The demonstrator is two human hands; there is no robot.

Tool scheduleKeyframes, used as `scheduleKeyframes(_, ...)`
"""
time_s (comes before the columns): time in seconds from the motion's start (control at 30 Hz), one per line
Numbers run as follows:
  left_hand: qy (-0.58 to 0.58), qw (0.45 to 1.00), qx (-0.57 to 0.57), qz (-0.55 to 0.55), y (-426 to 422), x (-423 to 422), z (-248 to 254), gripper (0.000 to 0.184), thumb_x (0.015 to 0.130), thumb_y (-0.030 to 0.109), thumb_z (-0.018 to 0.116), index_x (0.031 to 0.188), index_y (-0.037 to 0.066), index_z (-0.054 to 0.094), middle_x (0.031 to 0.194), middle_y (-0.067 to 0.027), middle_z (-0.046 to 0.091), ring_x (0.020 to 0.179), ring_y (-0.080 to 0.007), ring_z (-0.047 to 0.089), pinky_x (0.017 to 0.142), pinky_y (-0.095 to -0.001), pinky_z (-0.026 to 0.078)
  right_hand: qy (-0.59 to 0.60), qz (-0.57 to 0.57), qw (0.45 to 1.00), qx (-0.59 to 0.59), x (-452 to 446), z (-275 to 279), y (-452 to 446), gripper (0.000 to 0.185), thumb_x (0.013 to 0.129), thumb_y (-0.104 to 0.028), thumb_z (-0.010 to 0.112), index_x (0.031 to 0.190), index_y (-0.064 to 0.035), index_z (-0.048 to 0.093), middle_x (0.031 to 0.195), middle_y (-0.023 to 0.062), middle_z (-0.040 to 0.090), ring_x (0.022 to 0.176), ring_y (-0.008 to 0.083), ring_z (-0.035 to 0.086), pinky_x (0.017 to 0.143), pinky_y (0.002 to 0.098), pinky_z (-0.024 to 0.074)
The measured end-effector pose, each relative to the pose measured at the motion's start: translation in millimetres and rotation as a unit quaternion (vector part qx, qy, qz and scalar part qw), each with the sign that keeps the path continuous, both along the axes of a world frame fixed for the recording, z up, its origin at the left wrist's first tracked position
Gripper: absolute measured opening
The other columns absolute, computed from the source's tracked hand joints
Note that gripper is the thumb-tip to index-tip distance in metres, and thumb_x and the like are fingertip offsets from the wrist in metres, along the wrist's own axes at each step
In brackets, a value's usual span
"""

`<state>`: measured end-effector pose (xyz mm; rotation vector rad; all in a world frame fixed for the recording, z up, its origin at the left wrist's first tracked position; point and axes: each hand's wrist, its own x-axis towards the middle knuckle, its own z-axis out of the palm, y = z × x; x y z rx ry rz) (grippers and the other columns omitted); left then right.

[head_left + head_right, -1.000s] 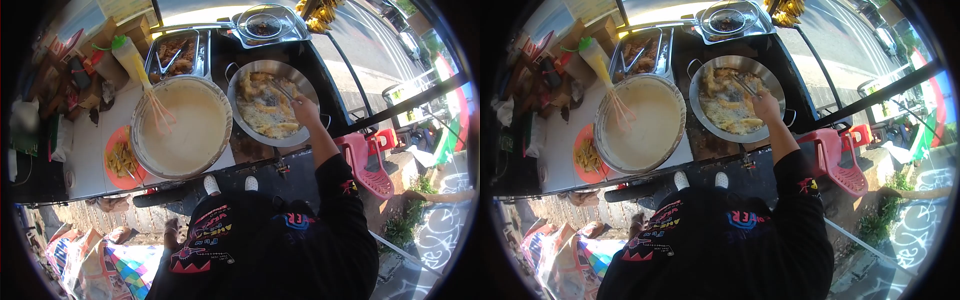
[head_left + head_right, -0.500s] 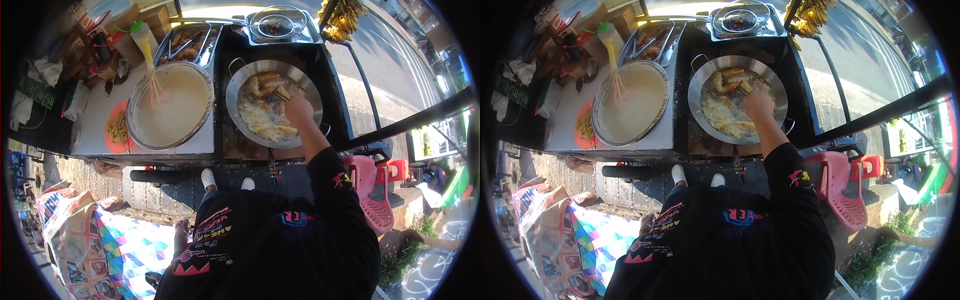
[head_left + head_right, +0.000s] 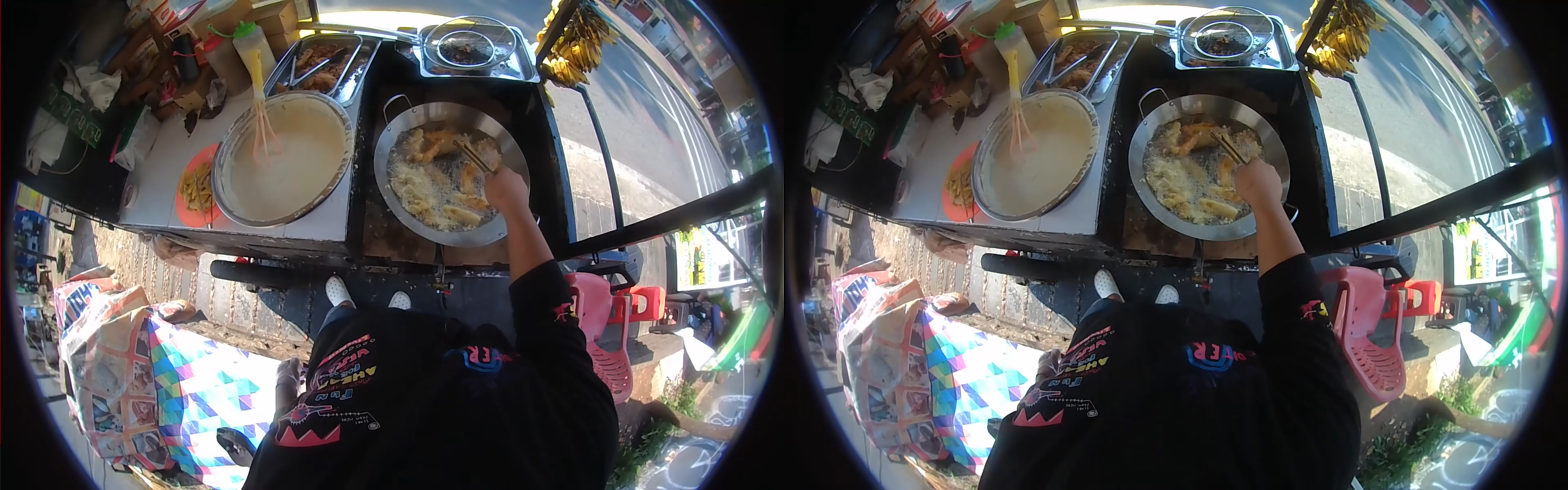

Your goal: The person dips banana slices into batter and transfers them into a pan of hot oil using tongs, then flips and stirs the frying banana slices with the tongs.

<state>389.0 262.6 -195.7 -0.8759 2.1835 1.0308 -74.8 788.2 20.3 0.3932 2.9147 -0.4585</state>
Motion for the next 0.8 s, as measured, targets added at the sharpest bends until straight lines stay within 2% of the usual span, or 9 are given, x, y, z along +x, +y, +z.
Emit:
scheduleKeyframes(0.1,0.034,0.999,-0.015,-0.024,0,-9,2,0.044,0.100,0.048,0.052,0.106,0.005,0.063,0.095,-0.0112,0.064,0.083,-0.0268,0.065,0.062,-0.0404,0.057,-0.025,-0.037,0.998,-0.032,-33,-51,31,0.046,0.088,-0.032,0.063,0.123,-0.0022,0.063,0.107,0.0212,0.071,0.102,0.0382,0.067,0.089,0.0461,0.0532)
scheduleKeyframes(0.2,0.022,1.000,0.000,0.017,-3,-25,14,0.044,0.100,0.047,0.052,0.104,0.005,0.064,0.091,-0.0106,0.064,0.080,-0.0263,0.065,0.061,-0.0411,0.056,-0.147,-0.009,0.973,-0.179,-69,-117,64,0.052,0.079,-0.022,0.073,0.125,-0.0016,0.062,0.098,0.0184,0.071,0.095,0.0344,0.069,0.079,0.0419,0.0558)
scheduleKeyframes(0.3,-0.032,0.999,-0.009,-0.030,-11,-40,28,0.043,0.100,0.046,0.053,0.105,0.005,0.064,0.090,-0.0104,0.064,0.080,-0.0262,0.065,0.061,-0.0413,0.056,-0.144,0.148,0.973,-0.107,-73,-109,52,0.054,0.071,-0.013,0.079,0.121,-0.0019,0.064,0.089,0.0157,0.070,0.087,0.0315,0.070,0.070,0.0382,0.0561)
scheduleKeyframes(0.37,-0.042,0.990,0.038,0.129,-4,-42,41,0.041,0.099,0.043,0.055,0.106,0.004,0.064,0.090,-0.0103,0.064,0.082,-0.0267,0.066,0.066,-0.0443,0.057,-0.162,0.276,0.924,0.210,-73,-96,29,0.042,0.077,-0.015,0.075,0.116,-0.0030,0.065,0.084,0.0143,0.069,0.078,0.0289,0.070,0.064,0.0367,0.0551)
scheduleKeyframes(0.4,-0.041,0.990,0.042,0.125,-6,-48,40,0.041,0.099,0.043,0.055,0.106,0.004,0.064,0.090,-0.0103,0.064,0.082,-0.0267,0.066,0.066,-0.0443,0.057,-0.163,0.272,0.924,0.213,-74,-96,28,0.042,0.077,-0.015,0.075,0.116,-0.0030,0.065,0.084,0.0143,0.069,0.078,0.0289,0.070,0.064,0.0367,0.0551)
scheduleKeyframes(0.47,-0.038,0.993,0.044,0.106,-17,-60,34,0.041,0.099,0.044,0.055,0.106,0.004,0.064,0.091,-0.0102,0.065,0.082,-0.0265,0.066,0.065,-0.0439,0.057,-0.185,0.035,0.976,-0.110,-80,-101,22,0.029,0.085,-0.019,0.068,0.109,-0.0038,0.065,0.079,0.0138,0.067,0.075,0.0267,0.068,0.062,0.0361,0.0535)
scheduleKeyframes(0.5,-0.038,0.994,0.045,0.097,-24,-63,29,0.041,0.099,0.044,0.055,0.106,0.004,0.064,0.091,-0.0101,0.065,0.081,-0.0264,0.067,0.065,-0.0436,0.057,-0.186,0.033,0.976,-0.108,-72,-84,14,0.029,0.085,-0.019,0.068,0.109,-0.0038,0.065,0.079,0.0138,0.067,0.075,0.0267,0.068,0.062,0.0361,0.0535)
scheduleKeyframes(0.57,-0.037,0.995,0.044,0.078,-36,-69,21,0.041,0.098,0.044,0.055,0.106,0.004,0.065,0.091,-0.0100,0.066,0.081,-0.0262,0.067,0.064,-0.0432,0.056,-0.083,-0.161,0.940,-0.288,-40,-24,-13,0.029,0.091,-0.024,0.062,0.111,-0.0041,0.067,0.085,0.0160,0.069,0.078,0.0270,0.068,0.068,0.0361,0.0536)
scheduleKeyframes(0.8,-0.022,0.998,0.050,-0.014,-91,-116,-18,0.042,0.097,0.044,0.055,0.106,0.005,0.066,0.092,-0.0097,0.067,0.079,-0.0255,0.067,0.062,-0.0417,0.056,0.138,-0.064,0.979,-0.137,35,27,-21,0.036,0.092,-0.034,0.061,0.114,-0.0074,0.071,0.094,0.0226,0.072,0.087,0.0360,0.071,0.082,0.0425,0.0533)
